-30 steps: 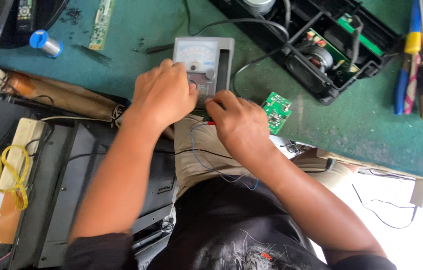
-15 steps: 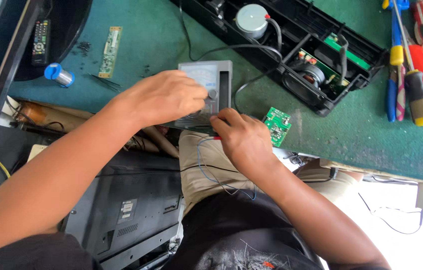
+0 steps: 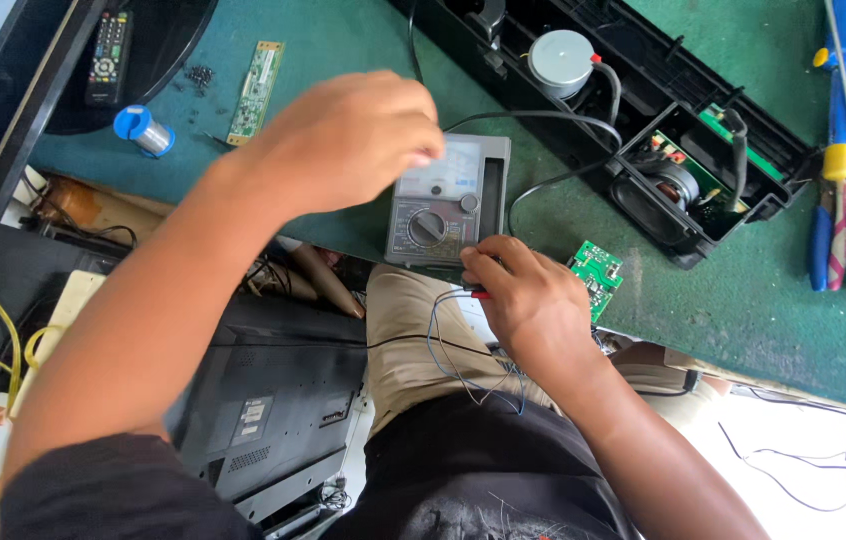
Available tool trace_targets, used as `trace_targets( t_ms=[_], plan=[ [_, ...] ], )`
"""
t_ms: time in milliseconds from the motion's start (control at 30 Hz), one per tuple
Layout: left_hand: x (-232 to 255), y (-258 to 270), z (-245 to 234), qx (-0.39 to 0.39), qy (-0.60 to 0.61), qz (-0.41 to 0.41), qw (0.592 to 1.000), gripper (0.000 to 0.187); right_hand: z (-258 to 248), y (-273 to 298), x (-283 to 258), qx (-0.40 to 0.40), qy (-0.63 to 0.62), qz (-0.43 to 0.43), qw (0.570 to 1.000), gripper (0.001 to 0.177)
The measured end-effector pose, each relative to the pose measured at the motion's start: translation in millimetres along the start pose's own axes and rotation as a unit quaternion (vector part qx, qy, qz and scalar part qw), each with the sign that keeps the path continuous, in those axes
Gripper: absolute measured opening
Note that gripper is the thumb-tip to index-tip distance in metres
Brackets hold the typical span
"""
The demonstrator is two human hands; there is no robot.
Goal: The person uses a screwdriver to remove screws from a speaker grille and then detaches the speaker. They use a multimeter to test a small circuit board and then connect wires to a larger circuit board inside the device casing.
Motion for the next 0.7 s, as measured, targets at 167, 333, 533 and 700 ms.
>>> trace_targets(
  t_ms=[167,333,533,700],
  plan=[
    [24.4,18.5,0.3,-0.029,0.125,-0.086,0.988,0.011,4.6,1.6,2.3,-0.01,0.001,0.002,1.0,0.028],
    [36.3,20.8,40.6,0.005,0.173,-0.051,0.984,0.011,-0.3,-0.2,-1.3,-0.021,0.009,0.013,1.0,0.03],
    [36.1,14.3,47.9,0.032,0.17,-0.033,0.984,0.018,0.4,2.4,-4.0,-0.009,0.001,0.032,0.999,0.019],
    [29.5,5.5,39.0,-0.001,0.138,0.005,0.99,0.017,-1.0,3.7,-3.6,0.001,0.009,0.039,0.999,0.029]
  ],
)
Point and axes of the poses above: each hand's wrist, its own y-axis away from the middle knuckle, its own z-axis out of the palm, x = y × z, the point moved 2 cm from there along -y, towards the middle knuckle, and after that the axes turned 15 degrees about -x, right-handed, at the moved point
